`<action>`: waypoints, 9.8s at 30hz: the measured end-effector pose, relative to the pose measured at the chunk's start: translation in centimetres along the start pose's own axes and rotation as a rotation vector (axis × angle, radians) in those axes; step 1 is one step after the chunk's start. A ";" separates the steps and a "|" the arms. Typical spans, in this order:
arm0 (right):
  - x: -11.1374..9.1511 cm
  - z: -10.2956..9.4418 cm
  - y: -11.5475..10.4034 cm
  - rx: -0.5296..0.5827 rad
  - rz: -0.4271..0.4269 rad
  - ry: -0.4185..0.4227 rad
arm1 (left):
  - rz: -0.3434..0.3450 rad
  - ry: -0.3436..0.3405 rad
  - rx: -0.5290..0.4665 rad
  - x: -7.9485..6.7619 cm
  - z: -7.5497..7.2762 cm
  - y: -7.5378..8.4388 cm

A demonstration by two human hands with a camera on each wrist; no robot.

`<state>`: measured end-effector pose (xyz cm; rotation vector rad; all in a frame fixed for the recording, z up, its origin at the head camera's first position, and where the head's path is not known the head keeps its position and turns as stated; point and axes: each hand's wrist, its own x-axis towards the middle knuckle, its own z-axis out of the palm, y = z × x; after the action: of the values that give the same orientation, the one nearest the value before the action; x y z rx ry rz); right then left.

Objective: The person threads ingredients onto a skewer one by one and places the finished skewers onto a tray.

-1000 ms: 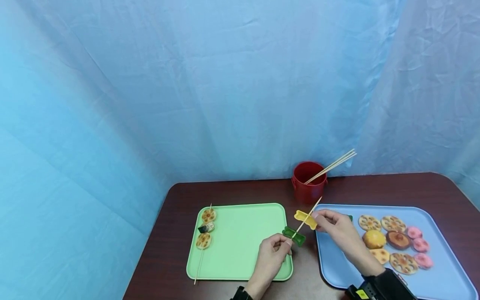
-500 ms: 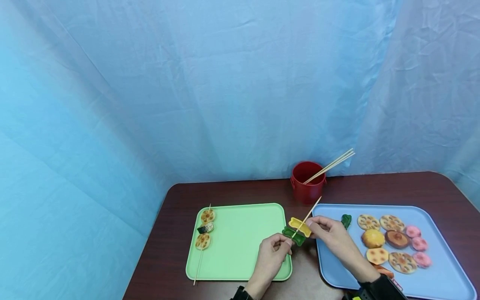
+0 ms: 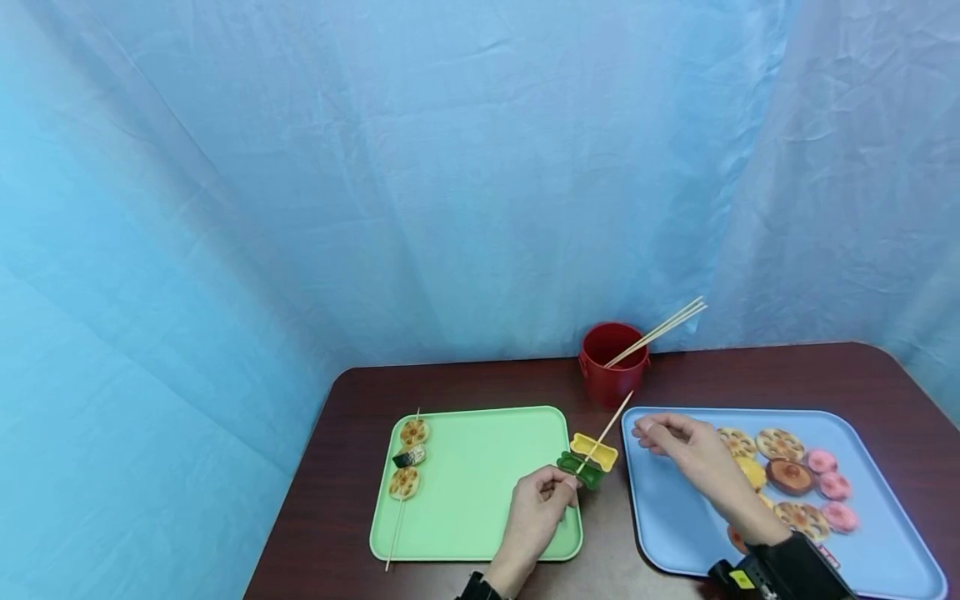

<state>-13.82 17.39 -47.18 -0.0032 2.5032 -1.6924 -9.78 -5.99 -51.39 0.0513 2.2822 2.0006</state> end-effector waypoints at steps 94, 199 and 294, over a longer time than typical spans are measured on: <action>1.7 -4.1 2.0 -0.081 -0.063 -0.036 | -0.057 0.022 -0.014 -0.2 -0.7 -0.4; 1.3 0.1 -0.2 0.166 -0.089 0.072 | -0.076 -0.002 0.002 -0.4 0.3 -0.3; 0.0 1.9 0.4 0.115 0.050 -0.047 | 0.114 0.329 1.043 -1.7 -15.9 -1.1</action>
<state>-13.58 15.81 -48.23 0.0293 2.3493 -1.7919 -9.69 -22.03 -50.38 -0.0728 3.3078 0.6605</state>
